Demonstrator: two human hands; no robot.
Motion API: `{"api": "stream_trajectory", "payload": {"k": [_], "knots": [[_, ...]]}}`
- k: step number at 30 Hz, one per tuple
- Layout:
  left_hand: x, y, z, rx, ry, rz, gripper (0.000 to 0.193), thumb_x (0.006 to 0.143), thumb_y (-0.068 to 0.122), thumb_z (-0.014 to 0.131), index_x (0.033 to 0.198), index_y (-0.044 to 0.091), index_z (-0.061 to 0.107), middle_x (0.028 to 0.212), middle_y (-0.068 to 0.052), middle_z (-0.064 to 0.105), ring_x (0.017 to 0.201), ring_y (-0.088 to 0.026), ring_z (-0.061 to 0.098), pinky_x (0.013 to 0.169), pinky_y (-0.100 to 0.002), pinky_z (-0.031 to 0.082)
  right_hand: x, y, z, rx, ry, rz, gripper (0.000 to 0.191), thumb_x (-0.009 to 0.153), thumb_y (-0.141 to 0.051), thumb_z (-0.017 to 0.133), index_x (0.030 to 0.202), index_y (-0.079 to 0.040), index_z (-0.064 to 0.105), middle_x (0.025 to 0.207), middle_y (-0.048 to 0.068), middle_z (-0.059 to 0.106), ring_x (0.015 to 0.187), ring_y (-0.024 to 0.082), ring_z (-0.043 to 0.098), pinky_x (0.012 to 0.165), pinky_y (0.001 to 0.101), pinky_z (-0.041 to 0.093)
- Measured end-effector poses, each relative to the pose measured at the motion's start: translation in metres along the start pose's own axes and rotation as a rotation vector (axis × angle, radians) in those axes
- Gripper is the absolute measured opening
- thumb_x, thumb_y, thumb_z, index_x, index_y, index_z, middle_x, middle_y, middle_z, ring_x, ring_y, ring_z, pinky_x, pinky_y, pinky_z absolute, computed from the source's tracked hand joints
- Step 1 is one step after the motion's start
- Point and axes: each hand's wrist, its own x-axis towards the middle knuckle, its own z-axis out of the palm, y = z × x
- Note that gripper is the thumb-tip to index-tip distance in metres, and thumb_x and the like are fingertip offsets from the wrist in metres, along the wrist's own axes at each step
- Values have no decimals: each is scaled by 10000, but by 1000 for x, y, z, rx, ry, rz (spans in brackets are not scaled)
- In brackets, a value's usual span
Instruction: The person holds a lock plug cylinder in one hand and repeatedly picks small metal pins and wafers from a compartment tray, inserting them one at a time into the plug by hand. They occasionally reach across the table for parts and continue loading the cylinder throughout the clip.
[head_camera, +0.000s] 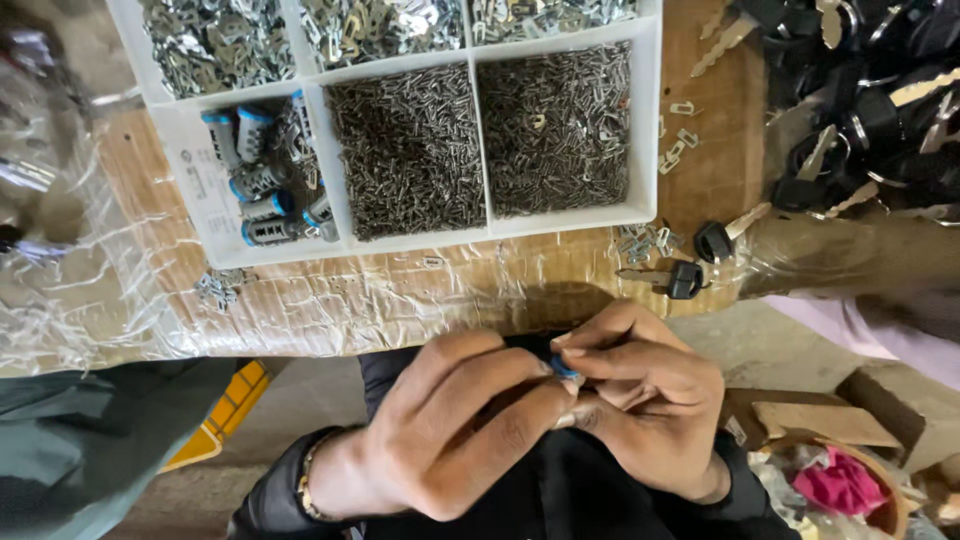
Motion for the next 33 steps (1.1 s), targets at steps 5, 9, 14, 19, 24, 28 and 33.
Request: {"api": "stream_trajectory", "payload": {"k": [5, 9, 14, 19, 24, 28, 33], "knots": [[-12, 7, 2, -585, -152, -638, 201, 820, 27, 824, 1002, 105, 789, 891, -34, 572, 725, -161, 606, 604, -291, 487, -3, 1, -11, 131, -149, -18, 203, 902, 76, 805, 1099, 91, 758, 1148, 198, 665, 934, 233, 757, 865, 321, 665], [8, 10, 28, 30, -109, -317, 285, 944, 138, 792, 1225, 94, 773, 989, -15, 571, 885, -169, 582, 742, -294, 513, -19, -5, -14, 240, 145, 14, 306, 872, 121, 785, 1171, 90, 730, 1159, 237, 641, 895, 277, 747, 739, 374, 703], [23, -3, 42, 567, -115, -115, 363, 933, 347, 765, 1220, 125, 786, 1079, -72, 601, 997, -239, 579, 798, -338, 510, -34, -4, -21, 219, 252, 8, 375, 803, 174, 793, 1150, 59, 712, 1194, 240, 629, 928, 296, 736, 734, 410, 708], [19, -7, 19, 315, -161, -24, 239, 812, 128, 800, 1031, 46, 748, 1130, -97, 646, 1059, -257, 597, 882, -369, 557, -34, 1, -25, 248, 233, 84, 390, 767, 193, 795, 1114, 52, 688, 1201, 230, 600, 920, 305, 728, 729, 413, 699], [21, 2, 42, 546, -137, -153, 421, 871, 157, 799, 1292, 160, 781, 1066, -65, 608, 991, -246, 555, 818, -378, 512, -28, -3, -21, 253, 206, -48, 377, 815, 168, 813, 1148, 41, 691, 1154, 207, 622, 889, 269, 721, 692, 358, 692], [4, -7, 43, 472, -72, -139, 416, 898, 296, 826, 1227, 44, 788, 1086, -100, 640, 1040, -271, 602, 851, -387, 542, -27, -14, -21, 230, 183, -45, 332, 867, 138, 815, 1161, 45, 694, 1159, 205, 625, 914, 279, 719, 737, 373, 691], [-14, -13, 9, 120, -26, -22, 266, 871, 112, 828, 1115, 25, 765, 1175, -121, 694, 1073, -294, 666, 906, -389, 604, -21, -2, -9, 230, 213, 15, 382, 870, 111, 811, 1218, 35, 674, 1188, 236, 623, 905, 280, 732, 744, 379, 694]]}}
